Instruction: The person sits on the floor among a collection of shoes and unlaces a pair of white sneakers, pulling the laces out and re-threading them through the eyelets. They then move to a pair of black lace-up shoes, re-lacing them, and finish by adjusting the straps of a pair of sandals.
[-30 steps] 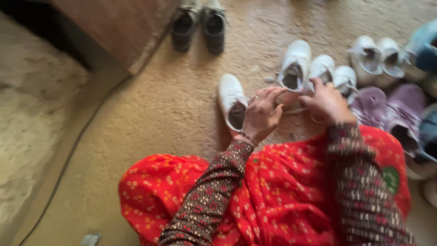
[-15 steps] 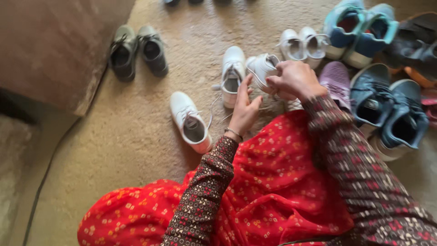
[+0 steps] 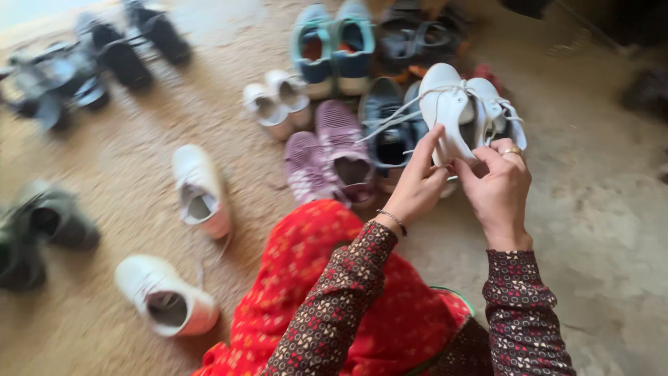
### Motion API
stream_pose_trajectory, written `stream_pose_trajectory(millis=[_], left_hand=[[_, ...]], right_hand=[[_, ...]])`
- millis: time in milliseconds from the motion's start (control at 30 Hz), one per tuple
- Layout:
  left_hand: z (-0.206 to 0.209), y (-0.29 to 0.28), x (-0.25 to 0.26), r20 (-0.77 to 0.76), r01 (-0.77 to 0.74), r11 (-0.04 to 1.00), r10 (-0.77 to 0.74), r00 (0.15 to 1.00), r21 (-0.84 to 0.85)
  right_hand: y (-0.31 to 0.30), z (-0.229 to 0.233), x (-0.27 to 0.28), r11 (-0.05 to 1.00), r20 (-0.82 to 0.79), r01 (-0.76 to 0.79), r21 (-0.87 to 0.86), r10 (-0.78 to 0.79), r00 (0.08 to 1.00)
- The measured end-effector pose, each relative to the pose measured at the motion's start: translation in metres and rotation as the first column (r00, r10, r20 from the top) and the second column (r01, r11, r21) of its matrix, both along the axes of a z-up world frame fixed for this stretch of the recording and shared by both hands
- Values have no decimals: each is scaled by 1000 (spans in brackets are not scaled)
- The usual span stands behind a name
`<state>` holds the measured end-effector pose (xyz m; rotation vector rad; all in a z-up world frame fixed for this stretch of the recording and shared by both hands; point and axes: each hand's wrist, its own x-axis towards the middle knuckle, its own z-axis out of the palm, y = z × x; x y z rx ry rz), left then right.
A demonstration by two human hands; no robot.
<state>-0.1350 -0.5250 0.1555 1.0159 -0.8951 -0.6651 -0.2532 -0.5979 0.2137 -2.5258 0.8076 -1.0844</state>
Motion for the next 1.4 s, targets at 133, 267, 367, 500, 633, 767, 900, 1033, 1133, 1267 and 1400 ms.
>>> stream_pose_trajectory(millis=[133,267,367,500,633,767,900,1033,1133,1267,1400], left_hand=[[-34,-62,-44,-70,189,970,-180,981,150],[-80,-95,-73,5,234,960,-238,971,154],[-115,-104,-90,-95,289,934,-275,957,208],[-148,-105,-91,-254,343,902,-278,926,262],[-161,-110,-81,-390,358,909,-256,885,215],[-156,-105,-69,-454,325,932,-224,862,157],[-135,-88,-58,-367,254,949,-171,914,189],[-113,-76,-48,-345,154,972,-86,935,177],[-100,-66,-42,-420,77,997,-66,905,10],[-51,-34,-11,-386,-25,992,-26,922,-126],[10,83,52,-108,-110,991,101,989,-80]], right_hand=[[-51,-32,-50,986,-10,164,-21,-165,986],[-85,-77,-71,962,-62,261,-78,-266,962],[-100,-116,-70,980,-86,164,115,-154,984],[-93,-157,-63,968,-157,179,178,-151,976],[-103,-174,-60,979,-145,180,99,-164,976],[-117,-179,-51,974,-156,177,140,-155,975],[-108,-165,-49,976,-263,190,107,-156,952],[-79,-134,-35,978,-238,207,-27,-208,949],[-43,-109,-11,998,-163,69,6,-67,984],[6,-52,39,959,33,-250,134,248,968],[74,13,94,878,160,-451,159,428,890]])
